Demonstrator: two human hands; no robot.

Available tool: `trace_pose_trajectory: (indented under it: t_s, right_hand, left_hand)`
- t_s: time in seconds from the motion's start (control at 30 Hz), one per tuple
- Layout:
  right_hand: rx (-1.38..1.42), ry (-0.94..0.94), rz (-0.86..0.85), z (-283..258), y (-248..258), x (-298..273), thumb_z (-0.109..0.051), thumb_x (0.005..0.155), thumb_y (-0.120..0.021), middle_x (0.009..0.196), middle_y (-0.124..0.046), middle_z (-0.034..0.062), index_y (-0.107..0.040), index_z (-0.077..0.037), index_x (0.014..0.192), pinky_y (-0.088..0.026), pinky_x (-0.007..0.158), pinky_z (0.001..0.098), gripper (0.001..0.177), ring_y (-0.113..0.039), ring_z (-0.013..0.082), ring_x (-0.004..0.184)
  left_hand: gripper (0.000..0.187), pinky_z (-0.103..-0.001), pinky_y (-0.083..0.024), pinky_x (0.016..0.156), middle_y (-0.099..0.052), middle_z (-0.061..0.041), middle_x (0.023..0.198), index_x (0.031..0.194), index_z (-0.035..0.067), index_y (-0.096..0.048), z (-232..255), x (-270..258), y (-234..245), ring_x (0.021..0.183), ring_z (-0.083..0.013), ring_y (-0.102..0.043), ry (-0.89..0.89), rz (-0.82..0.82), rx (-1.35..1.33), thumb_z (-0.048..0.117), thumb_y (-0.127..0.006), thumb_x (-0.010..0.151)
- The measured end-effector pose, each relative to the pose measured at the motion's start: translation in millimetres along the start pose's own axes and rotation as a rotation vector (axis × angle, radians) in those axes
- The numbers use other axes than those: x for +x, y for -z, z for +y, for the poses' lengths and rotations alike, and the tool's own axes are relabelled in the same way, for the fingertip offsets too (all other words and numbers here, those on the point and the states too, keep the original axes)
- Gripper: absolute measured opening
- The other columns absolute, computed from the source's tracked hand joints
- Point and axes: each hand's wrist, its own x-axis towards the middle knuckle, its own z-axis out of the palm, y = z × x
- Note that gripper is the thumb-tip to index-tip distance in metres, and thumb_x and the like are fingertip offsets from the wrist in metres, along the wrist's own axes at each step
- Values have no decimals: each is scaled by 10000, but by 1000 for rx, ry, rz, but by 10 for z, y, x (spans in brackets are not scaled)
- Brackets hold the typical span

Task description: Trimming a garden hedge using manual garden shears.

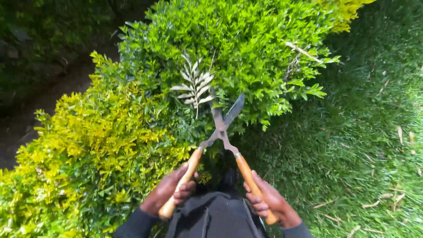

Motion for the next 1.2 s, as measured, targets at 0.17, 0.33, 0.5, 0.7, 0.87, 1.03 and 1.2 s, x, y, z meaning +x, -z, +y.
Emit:
trace_pose_trajectory:
  t_s: [0.17, 0.33, 0.5, 0.7, 0.87, 1.03, 1.2]
  right_hand:
    - [-121, -3, 120, -290, 28, -228, -678, 1111, -505, 597, -358, -10, -531, -105, 1051, -282, 264, 257, 577, -303, 79, 350]
    - [81, 96, -103, 18, -70, 737, -754, 1090, -449, 615, -319, -82, -517, -190, 1028, -235, 324, 266, 572, -277, 42, 401]
    - [50, -11, -72, -278, 137, 189, -738, 1100, -454, 622, -333, -39, -549, -156, 1098, -275, 268, 264, 590, -317, 73, 355]
    - [-90, 54, -55, -600, 97, 51, -686, 1133, -438, 627, -395, -53, -525, -110, 1029, -285, 277, 227, 592, -312, 39, 374]
    - [-24, 75, -34, -395, -92, 424, -802, 1071, -439, 588, -320, -48, -549, -185, 1022, -262, 284, 279, 629, -292, 75, 365]
    - [-167, -38, 64, -591, 134, -281, -713, 1104, -472, 603, -339, -32, -552, -124, 1056, -255, 259, 251, 596, -297, 57, 346]
    - [-50, -138, -206, -566, 515, 685, -720, 1094, -491, 661, -441, -57, -616, -169, 1100, -268, 336, 276, 565, -404, 81, 412]
  left_hand:
    - [446, -210, -301, 338, -434, 33, 689, 1219, 41, -582, 268, 58, 24, 460, -33, -372, 99, -6, 30, 479, -520, 1160]
    - [500, -261, -267, 409, -412, 61, 677, 1179, 167, -556, -586, 960, -170, 458, -57, -310, -167, 68, -185, 655, -468, 1117]
    - [451, -218, -253, 344, -366, 63, 656, 1200, 66, -570, -204, 473, -79, 453, -44, -322, -84, 11, -125, 511, -510, 1155]
    - [426, -198, -254, 360, -365, 87, 656, 1177, 137, -559, 105, 518, 93, 449, -12, -309, 11, -50, -106, 558, -500, 1144]
    - [452, -234, -300, 394, -368, 49, 689, 1181, 131, -535, -508, 949, -434, 475, -57, -326, -303, 98, -155, 578, -491, 1137]
    - [461, -229, -303, 319, -382, 39, 657, 1243, 68, -554, -158, 139, -159, 415, -48, -340, -67, -7, -92, 516, -489, 1158]
    - [459, -240, -285, 370, -385, 72, 629, 1150, 93, -597, -162, 500, 360, 441, -62, -359, -114, -44, -170, 548, -544, 1123]
